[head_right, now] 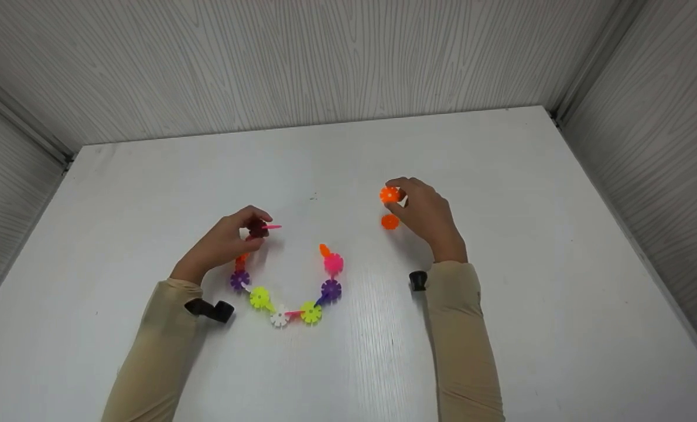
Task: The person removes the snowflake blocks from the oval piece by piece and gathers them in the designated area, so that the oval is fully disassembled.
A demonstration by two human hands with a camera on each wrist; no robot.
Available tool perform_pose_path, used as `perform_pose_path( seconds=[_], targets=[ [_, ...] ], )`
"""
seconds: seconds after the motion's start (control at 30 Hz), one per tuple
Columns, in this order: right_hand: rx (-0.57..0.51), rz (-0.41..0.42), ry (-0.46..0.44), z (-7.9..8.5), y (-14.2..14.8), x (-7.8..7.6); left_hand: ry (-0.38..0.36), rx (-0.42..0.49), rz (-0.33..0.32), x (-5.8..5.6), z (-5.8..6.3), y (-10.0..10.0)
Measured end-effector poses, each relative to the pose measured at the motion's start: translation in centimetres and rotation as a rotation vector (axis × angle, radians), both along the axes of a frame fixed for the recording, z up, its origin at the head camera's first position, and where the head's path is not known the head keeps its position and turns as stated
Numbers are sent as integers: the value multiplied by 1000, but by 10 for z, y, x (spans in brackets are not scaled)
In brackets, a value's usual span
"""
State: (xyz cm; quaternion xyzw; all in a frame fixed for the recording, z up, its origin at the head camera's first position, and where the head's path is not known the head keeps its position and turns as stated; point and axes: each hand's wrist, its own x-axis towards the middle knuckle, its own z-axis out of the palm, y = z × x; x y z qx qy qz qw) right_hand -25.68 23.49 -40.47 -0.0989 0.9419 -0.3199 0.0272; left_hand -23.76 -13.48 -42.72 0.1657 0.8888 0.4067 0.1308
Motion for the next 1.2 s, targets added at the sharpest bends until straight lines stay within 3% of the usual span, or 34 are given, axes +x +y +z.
perform_pose_path(
  seconds=[0.1, 0.53, 0.9, 1.2],
  targets=[
    [-8, -12, 11, -3, 7, -1, -25, 7, 10, -1, 0, 0],
    [-34, -81, -12, -12, 32, -3, 29, -12, 27, 1, 1, -1],
    [-32, -133, -143, -20, 56, -1, 125, -80, 64, 1, 0, 0],
    [-12, -163, -259, -25, 74, 1, 106, -99, 59, 1, 2, 1]
  ],
)
